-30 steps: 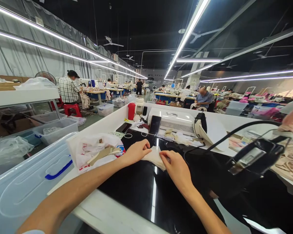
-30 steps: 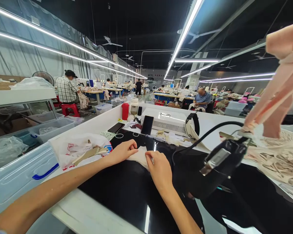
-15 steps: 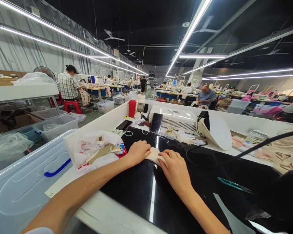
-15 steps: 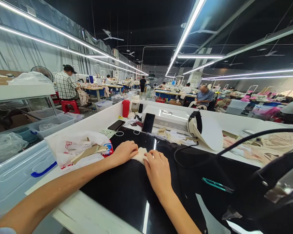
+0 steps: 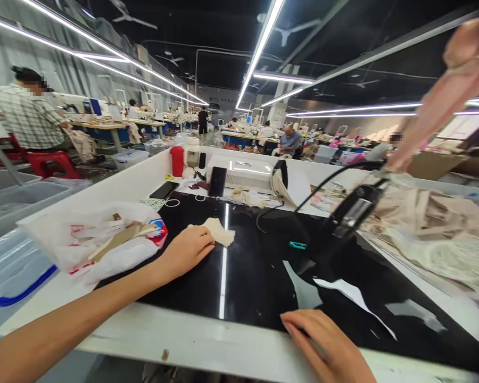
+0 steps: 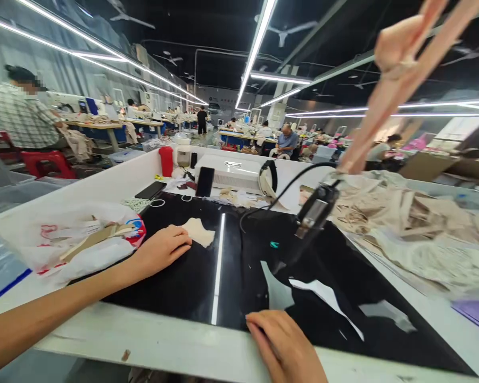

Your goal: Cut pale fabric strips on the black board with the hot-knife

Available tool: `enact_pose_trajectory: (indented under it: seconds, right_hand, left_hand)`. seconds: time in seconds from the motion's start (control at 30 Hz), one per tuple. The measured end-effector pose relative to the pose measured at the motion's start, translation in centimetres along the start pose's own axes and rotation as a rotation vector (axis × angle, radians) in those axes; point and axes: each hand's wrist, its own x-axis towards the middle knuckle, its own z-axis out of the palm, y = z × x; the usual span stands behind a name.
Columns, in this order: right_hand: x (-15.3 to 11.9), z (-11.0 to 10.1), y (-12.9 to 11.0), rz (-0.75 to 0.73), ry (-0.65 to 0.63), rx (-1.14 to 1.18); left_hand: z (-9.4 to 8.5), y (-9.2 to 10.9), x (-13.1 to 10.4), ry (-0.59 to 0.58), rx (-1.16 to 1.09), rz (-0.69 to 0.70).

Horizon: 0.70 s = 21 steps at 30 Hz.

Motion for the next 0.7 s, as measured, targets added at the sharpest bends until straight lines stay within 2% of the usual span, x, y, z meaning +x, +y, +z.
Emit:
enact_pose_trajectory:
  seconds: [0.17, 0.27, 0.37, 0.53, 0.7]
  right_hand:
    - [-2.2, -2.9, 2.5, 0.223, 0.07, -0.112]
    - [-2.2, -2.8, 2.8, 0.262, 0.069, -0.155]
    - [-1.8, -1.9, 2.5, 0.204, 0.064, -0.195]
    - [-1.5, -0.9, 2.8, 0.118, 0.122, -0.223]
    - [-2.1, -2.3, 3.3, 0.242, 0.19, -0.111]
  left_hand:
    - [1.3, 3.9, -0.7, -0.071, -0.013, 0.162]
    - [2.0, 6.7, -1.0, -0.102, 0.0, 0.267]
    - [2.8, 8.9, -1.0, -0.099, -0.02, 0.366]
    - [4.3, 10.8, -0.6, 0.015, -0.092, 0.487]
    - [5.1, 11.6, -0.3, 0.027, -0.133, 0.546]
